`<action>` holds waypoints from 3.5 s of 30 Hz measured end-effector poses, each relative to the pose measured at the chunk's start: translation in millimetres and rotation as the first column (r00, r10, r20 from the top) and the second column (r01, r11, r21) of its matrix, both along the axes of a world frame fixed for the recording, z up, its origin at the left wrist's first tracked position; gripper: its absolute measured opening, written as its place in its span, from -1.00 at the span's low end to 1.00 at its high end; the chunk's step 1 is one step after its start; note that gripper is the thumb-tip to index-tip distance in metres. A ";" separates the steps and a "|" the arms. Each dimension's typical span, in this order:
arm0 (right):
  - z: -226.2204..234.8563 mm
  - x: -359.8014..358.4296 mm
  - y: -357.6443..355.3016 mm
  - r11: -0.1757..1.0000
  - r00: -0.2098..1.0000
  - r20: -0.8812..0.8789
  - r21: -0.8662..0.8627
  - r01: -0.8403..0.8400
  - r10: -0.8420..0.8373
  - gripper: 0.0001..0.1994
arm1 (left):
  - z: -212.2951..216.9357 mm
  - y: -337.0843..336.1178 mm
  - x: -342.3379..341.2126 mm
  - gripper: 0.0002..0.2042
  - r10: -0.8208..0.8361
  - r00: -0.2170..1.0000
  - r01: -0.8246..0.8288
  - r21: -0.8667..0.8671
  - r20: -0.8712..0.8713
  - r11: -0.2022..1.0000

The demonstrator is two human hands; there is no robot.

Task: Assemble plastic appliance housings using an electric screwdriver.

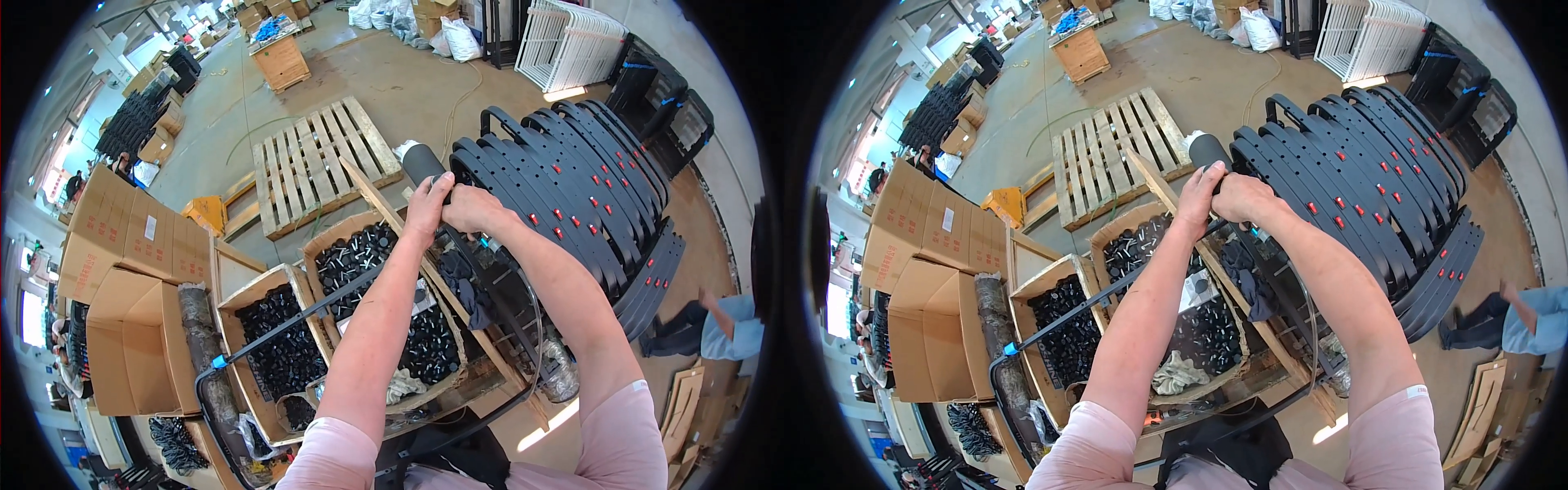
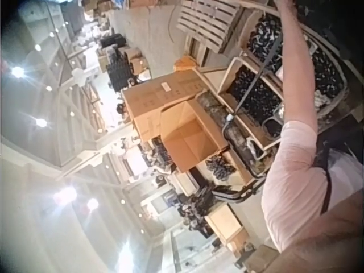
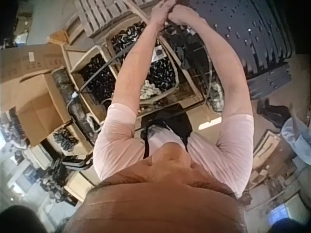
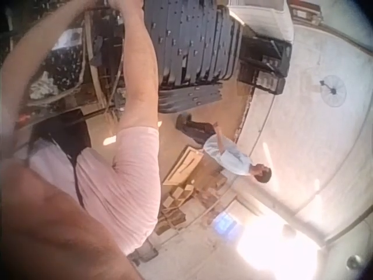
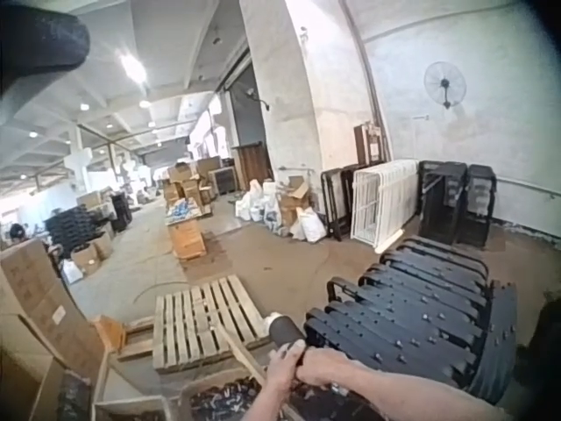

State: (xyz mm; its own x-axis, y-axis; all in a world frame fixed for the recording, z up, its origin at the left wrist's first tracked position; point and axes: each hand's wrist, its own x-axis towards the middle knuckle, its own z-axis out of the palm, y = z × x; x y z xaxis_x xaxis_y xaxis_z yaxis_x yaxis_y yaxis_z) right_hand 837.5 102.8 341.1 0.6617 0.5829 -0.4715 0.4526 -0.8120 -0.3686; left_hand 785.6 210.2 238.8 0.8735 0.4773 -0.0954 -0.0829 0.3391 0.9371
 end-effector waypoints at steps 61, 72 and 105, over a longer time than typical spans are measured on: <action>-6.7 -330.4 194.6 0.935 0.935 0.031 -0.026 -0.353 0.354 -0.64 | 1.0 171.5 -359.1 -0.53 0.289 0.956 -0.286 0.066 -0.040 0.956; -24.9 -326.0 194.8 0.956 0.954 -0.067 0.006 -0.293 0.292 -0.63 | -3.8 168.3 -366.2 -0.25 0.206 0.979 -0.206 -0.005 -0.004 0.979; 71.3 -444.3 -31.2 0.915 0.932 -0.031 -0.178 -0.361 0.362 -0.54 | 32.4 -21.7 -491.5 -0.56 -0.297 0.943 0.308 -0.061 0.148 0.949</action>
State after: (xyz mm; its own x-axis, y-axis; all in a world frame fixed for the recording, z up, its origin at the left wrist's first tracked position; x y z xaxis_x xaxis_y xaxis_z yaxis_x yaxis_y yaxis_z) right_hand 393.2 71.6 412.4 0.4228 0.6896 -0.5880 0.7282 -0.6447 -0.2324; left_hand 294.1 188.5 271.2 0.9829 0.1839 0.0060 -0.0884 0.4436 0.8918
